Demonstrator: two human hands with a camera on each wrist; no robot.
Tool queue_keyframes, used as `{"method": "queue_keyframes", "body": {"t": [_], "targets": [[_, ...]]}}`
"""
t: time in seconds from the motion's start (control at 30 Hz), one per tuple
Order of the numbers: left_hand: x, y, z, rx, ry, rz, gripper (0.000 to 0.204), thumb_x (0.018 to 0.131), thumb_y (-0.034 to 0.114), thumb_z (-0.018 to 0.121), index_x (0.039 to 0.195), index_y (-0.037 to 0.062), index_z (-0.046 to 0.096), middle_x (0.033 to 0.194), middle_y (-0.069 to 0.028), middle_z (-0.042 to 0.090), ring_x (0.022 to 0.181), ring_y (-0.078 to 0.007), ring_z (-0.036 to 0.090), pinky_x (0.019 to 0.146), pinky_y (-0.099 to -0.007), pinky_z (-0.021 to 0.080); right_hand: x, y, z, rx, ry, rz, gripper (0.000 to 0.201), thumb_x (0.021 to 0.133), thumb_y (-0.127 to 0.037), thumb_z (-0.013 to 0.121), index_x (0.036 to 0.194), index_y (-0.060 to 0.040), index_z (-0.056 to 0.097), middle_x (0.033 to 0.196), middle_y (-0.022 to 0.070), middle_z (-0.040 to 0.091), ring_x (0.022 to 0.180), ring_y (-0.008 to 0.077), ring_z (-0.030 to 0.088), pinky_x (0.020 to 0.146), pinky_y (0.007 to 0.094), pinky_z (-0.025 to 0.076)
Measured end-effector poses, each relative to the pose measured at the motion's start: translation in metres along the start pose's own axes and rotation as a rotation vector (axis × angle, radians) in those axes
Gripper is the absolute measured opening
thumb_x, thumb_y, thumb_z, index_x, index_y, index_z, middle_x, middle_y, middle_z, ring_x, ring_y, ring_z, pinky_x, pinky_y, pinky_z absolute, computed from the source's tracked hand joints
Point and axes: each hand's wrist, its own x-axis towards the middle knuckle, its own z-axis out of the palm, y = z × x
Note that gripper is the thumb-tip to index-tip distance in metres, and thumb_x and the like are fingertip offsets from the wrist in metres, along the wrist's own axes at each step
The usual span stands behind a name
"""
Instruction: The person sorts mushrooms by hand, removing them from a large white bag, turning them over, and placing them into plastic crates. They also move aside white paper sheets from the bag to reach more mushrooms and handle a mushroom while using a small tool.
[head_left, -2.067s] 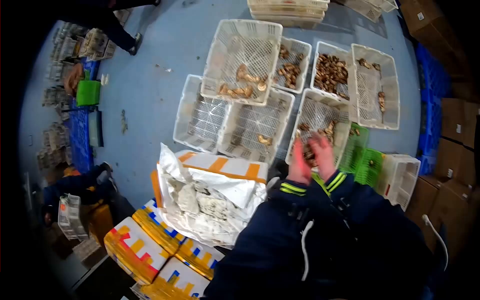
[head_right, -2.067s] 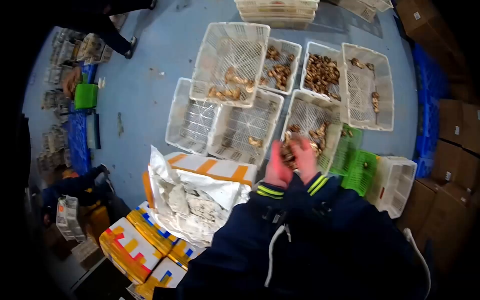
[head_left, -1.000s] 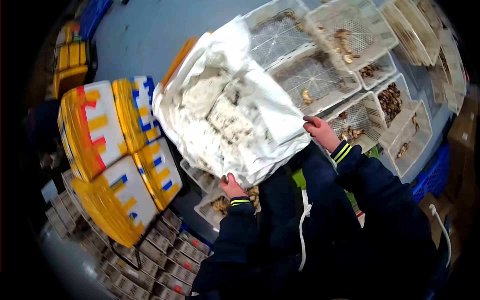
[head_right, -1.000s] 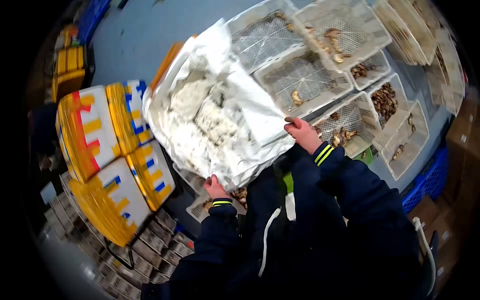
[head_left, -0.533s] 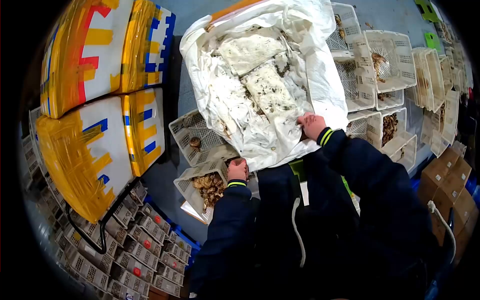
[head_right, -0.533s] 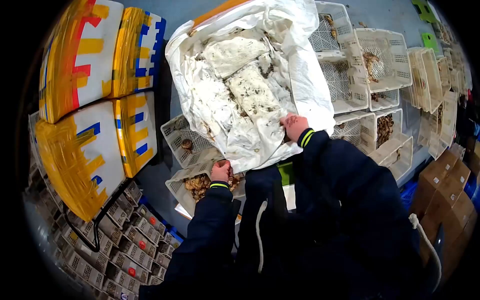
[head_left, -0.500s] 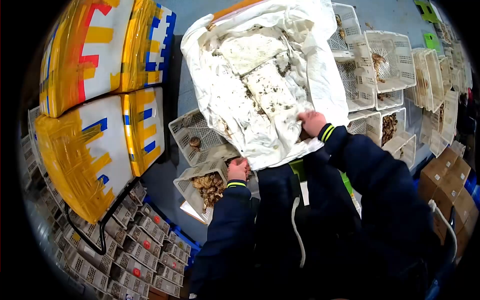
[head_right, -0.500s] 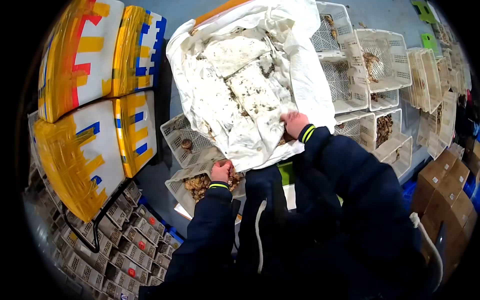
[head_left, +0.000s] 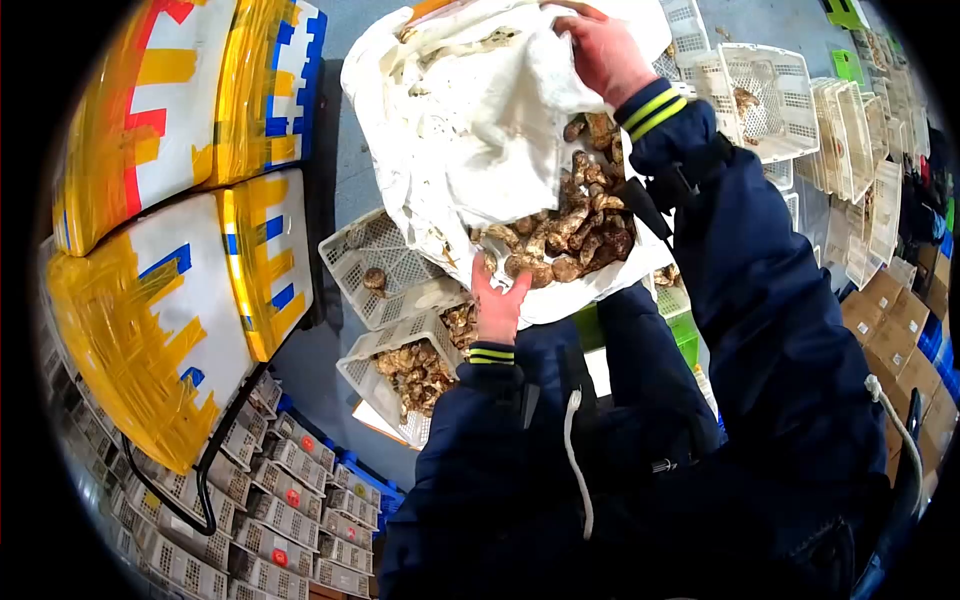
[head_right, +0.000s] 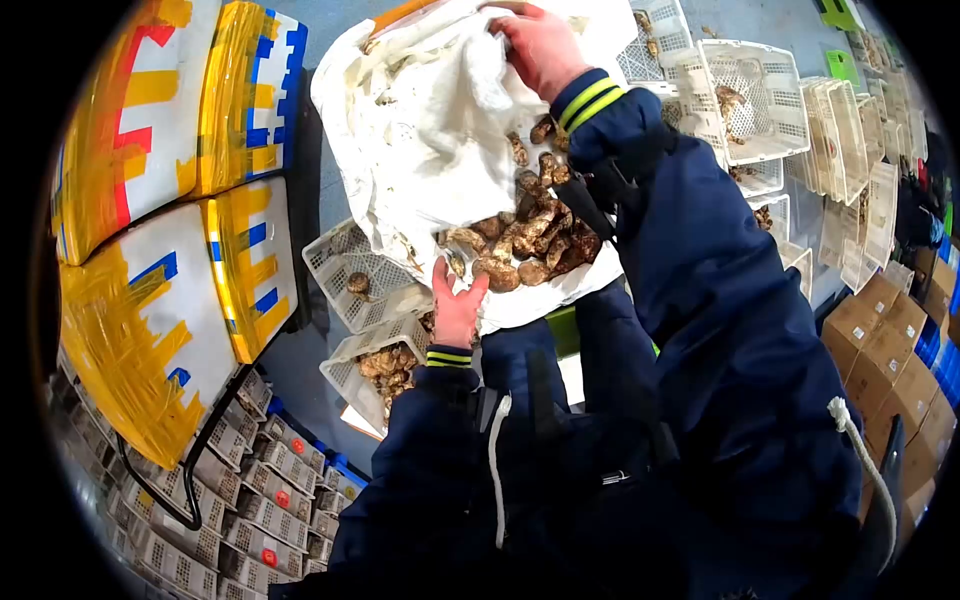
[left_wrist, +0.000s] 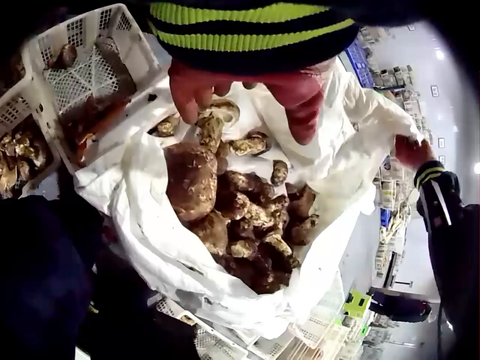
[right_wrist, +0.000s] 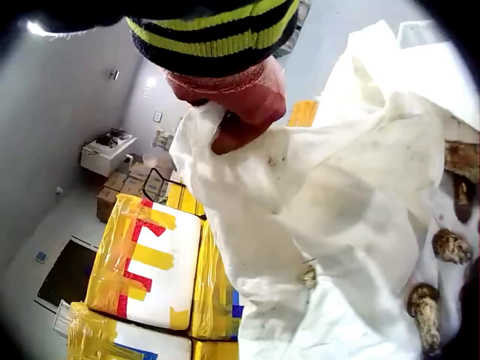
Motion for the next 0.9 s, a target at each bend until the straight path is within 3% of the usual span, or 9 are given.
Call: {"method": "queue_keyframes", "body": {"t": [0.1, 0.3, 0.37, 0.47, 0.67, 0.73, 0.77, 0.83, 0.9], "targets": [[0.021, 0.012, 0.009, -0.046, 0.062, -0.023, 0.087, 0.071, 0.008, 0.073, 0.137, 0.0022, 0.018, 0.138, -0.0189, 0.025, 0.125, -0.0297, 0.03, 0.098, -0.0368, 0.036, 0.015, -0.037, -0.021, 0.442, -0.084, 0.469, 0.039, 0.079, -0.023, 0.059, 0.113, -0.0045, 0.054, 0.096, 0.0106, 0.058, 0.078, 0.0198, 0.057, 0.072, 0.0311, 0.047], [0.064, 0.049, 0.0, -0.107, 0.2, 0.027, 0.089, 0.07, 0.01, 0.074, 0.138, 0.0042, 0.017, 0.136, -0.0243, 0.027, 0.12, -0.0324, 0.038, 0.094, -0.0372, 0.039, -0.076, 0.08, -0.05, -0.391, 0.263, 0.318, 0.078, 0.069, -0.041, 0.069, 0.127, 0.0019, 0.04, 0.124, 0.0219, 0.045, 0.116, 0.0322, 0.043, 0.096, 0.0373, 0.037], [0.073, 0.07, 0.0, 0.166, 0.288, 0.209, 0.087, 0.07, 0.012, 0.074, 0.138, 0.0033, 0.019, 0.132, -0.0252, 0.034, 0.116, -0.0327, 0.043, 0.093, -0.0382, 0.04, -0.103, 0.096, -0.056, -0.278, 0.174, 0.632, 0.093, 0.065, -0.045, 0.073, 0.13, 0.0062, 0.032, 0.126, 0.0268, 0.039, 0.116, 0.0361, 0.041, 0.097, 0.0384, 0.036], [0.096, 0.095, -0.005, 0.349, 0.322, 0.339, 0.088, 0.068, 0.015, 0.075, 0.136, -0.0011, 0.021, 0.129, -0.0244, 0.037, 0.117, -0.0321, 0.042, 0.096, -0.0377, 0.037, -0.123, 0.149, -0.033, -0.238, 0.145, 0.636, 0.103, 0.062, -0.048, 0.075, 0.134, 0.0046, 0.024, 0.126, 0.0303, 0.036, 0.116, 0.0379, 0.04, 0.096, 0.0406, 0.036], [0.118, 0.142, 0.015, 0.557, 0.32, 0.445, 0.086, 0.065, 0.017, 0.076, 0.133, -0.0042, 0.027, 0.129, -0.0208, 0.034, 0.114, -0.0299, 0.043, 0.095, -0.0363, 0.037, -0.028, 0.135, 0.013, -0.307, 0.193, 0.328, 0.061, 0.073, -0.035, 0.066, 0.12, -0.0011, 0.048, 0.122, 0.0208, 0.045, 0.118, 0.0333, 0.038, 0.099, 0.0385, 0.033], [0.12, 0.148, 0.025, 0.582, 0.301, 0.315, 0.083, 0.068, 0.015, 0.074, 0.134, -0.002, 0.027, 0.129, -0.0205, 0.035, 0.108, -0.025, 0.047, 0.075, -0.0307, 0.049, -0.014, 0.123, 0.043, -0.283, -0.06, 0.285, 0.034, 0.08, -0.028, 0.053, 0.103, -0.0039, 0.057, 0.114, 0.0178, 0.053, 0.103, 0.0312, 0.053, 0.094, 0.0353, 0.039], [0.127, 0.139, 0.022, 0.581, 0.292, 0.312, 0.083, 0.068, 0.015, 0.074, 0.134, -0.002, 0.027, 0.129, -0.0205, 0.035, 0.108, -0.025, 0.047, 0.075, -0.0307, 0.049, -0.008, 0.065, 0.038, -0.191, -0.286, 0.508, 0.03, 0.079, -0.024, 0.051, 0.099, -0.0034, 0.057, 0.104, 0.0171, 0.059, 0.093, 0.0305, 0.058, 0.091, 0.0366, 0.041], [0.146, 0.115, 0.01, 0.575, 0.331, 0.41, 0.079, 0.071, 0.015, 0.071, 0.134, -0.0008, 0.027, 0.129, -0.0214, 0.037, 0.105, -0.0238, 0.048, 0.07, -0.0291, 0.05, -0.048, 0.039, 0.078, 0.035, -0.21, 0.379, 0.026, 0.077, -0.02, 0.049, 0.099, -0.0062, 0.056, 0.091, 0.0156, 0.059, 0.09, 0.0318, 0.056, 0.085, 0.0378, 0.042], [0.128, 0.122, 0.032, 0.331, 0.235, 0.297, 0.076, 0.074, 0.016, 0.068, 0.135, -0.0002, 0.025, 0.13, -0.0224, 0.038, 0.116, -0.0303, 0.043, 0.091, -0.0352, 0.041, -0.066, 0.039, 0.074, 0.053, -0.166, 0.229, 0.027, 0.072, -0.013, 0.053, 0.098, -0.0055, 0.056, 0.095, 0.0141, 0.057, 0.098, 0.0294, 0.051, 0.086, 0.0386, 0.041]]}}
